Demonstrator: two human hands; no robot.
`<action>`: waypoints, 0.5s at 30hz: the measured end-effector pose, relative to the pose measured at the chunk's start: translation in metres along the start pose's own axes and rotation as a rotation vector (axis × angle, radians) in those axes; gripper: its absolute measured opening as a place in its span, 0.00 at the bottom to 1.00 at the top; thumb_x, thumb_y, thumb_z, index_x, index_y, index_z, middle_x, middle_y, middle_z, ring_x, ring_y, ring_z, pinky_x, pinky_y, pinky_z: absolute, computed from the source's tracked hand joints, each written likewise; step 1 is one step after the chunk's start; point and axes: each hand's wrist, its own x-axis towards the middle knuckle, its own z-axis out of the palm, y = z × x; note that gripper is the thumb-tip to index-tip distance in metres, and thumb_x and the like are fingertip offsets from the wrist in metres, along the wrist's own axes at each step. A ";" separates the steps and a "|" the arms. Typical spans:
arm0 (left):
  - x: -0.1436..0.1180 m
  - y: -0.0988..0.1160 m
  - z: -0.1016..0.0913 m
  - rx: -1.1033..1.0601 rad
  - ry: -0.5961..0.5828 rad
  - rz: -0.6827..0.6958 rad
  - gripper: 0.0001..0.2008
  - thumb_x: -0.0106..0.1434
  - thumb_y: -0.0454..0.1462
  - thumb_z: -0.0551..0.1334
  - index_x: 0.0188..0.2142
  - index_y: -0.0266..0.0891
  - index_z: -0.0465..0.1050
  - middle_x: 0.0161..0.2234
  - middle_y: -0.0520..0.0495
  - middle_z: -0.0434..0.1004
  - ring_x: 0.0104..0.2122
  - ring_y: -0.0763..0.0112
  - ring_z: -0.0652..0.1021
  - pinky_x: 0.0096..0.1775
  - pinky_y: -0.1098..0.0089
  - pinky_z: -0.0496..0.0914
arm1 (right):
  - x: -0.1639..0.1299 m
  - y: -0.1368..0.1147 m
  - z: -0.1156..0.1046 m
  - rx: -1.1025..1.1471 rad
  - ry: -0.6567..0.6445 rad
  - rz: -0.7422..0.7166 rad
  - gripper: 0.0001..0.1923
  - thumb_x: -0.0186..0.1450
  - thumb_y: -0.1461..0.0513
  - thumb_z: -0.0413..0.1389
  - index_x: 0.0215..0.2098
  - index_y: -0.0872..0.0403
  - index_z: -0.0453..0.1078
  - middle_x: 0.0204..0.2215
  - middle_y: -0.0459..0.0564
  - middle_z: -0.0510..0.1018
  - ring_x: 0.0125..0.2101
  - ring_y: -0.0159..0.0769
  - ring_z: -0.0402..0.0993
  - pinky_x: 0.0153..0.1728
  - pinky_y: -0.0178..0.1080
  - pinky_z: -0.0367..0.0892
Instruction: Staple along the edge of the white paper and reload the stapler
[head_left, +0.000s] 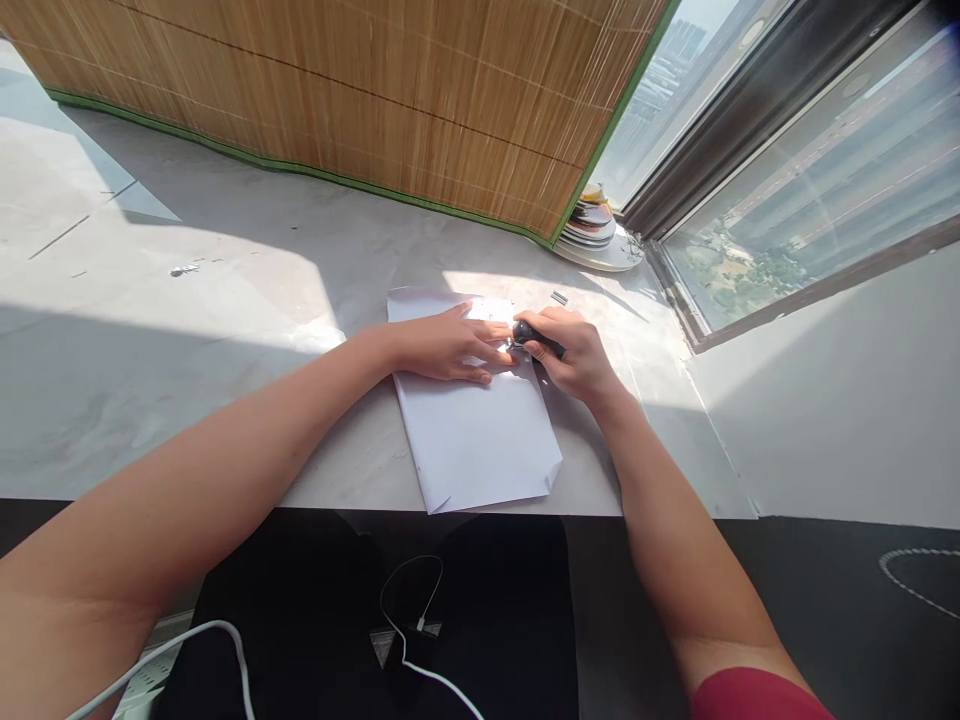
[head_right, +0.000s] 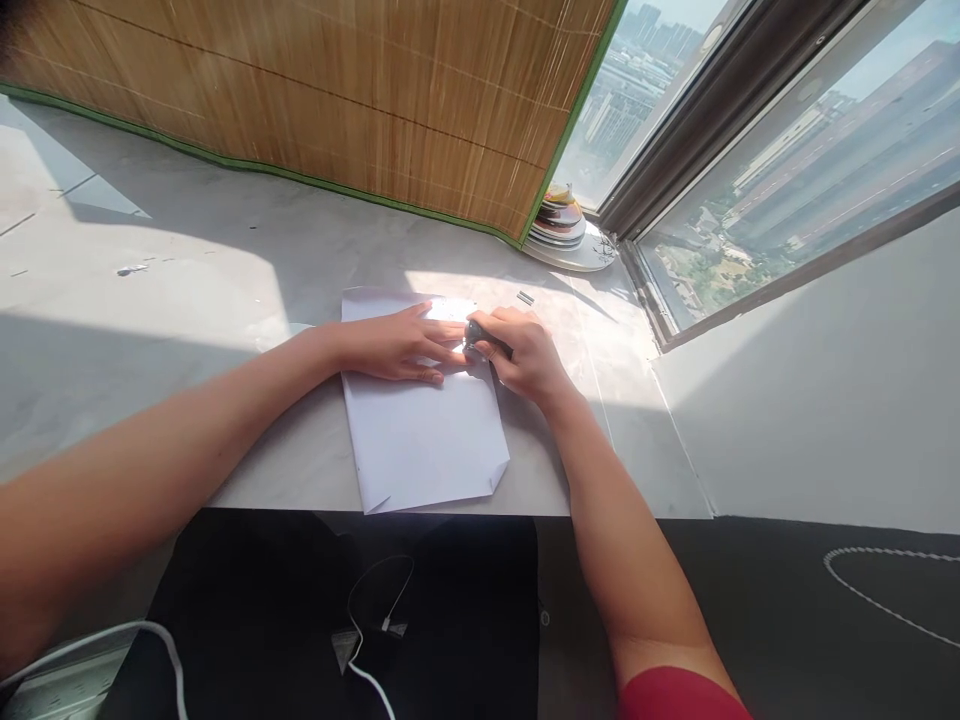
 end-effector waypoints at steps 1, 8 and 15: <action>0.000 0.000 0.000 0.000 0.002 0.006 0.17 0.74 0.47 0.66 0.60 0.65 0.82 0.66 0.53 0.78 0.67 0.52 0.75 0.75 0.45 0.51 | 0.000 0.000 0.000 -0.011 -0.008 -0.001 0.13 0.74 0.57 0.55 0.49 0.49 0.81 0.30 0.50 0.75 0.34 0.45 0.68 0.40 0.46 0.63; 0.000 0.001 0.000 -0.024 0.019 -0.001 0.18 0.72 0.47 0.68 0.60 0.64 0.82 0.61 0.51 0.82 0.62 0.53 0.80 0.75 0.45 0.53 | 0.002 -0.004 0.000 -0.132 -0.063 0.002 0.10 0.71 0.62 0.56 0.45 0.47 0.79 0.30 0.49 0.75 0.35 0.44 0.68 0.40 0.46 0.59; 0.001 -0.001 0.000 -0.013 0.001 0.012 0.17 0.74 0.48 0.66 0.60 0.63 0.82 0.62 0.51 0.82 0.60 0.54 0.81 0.74 0.45 0.54 | 0.006 -0.018 0.007 -0.315 -0.088 -0.019 0.08 0.71 0.64 0.56 0.39 0.47 0.77 0.32 0.51 0.76 0.39 0.47 0.65 0.42 0.47 0.57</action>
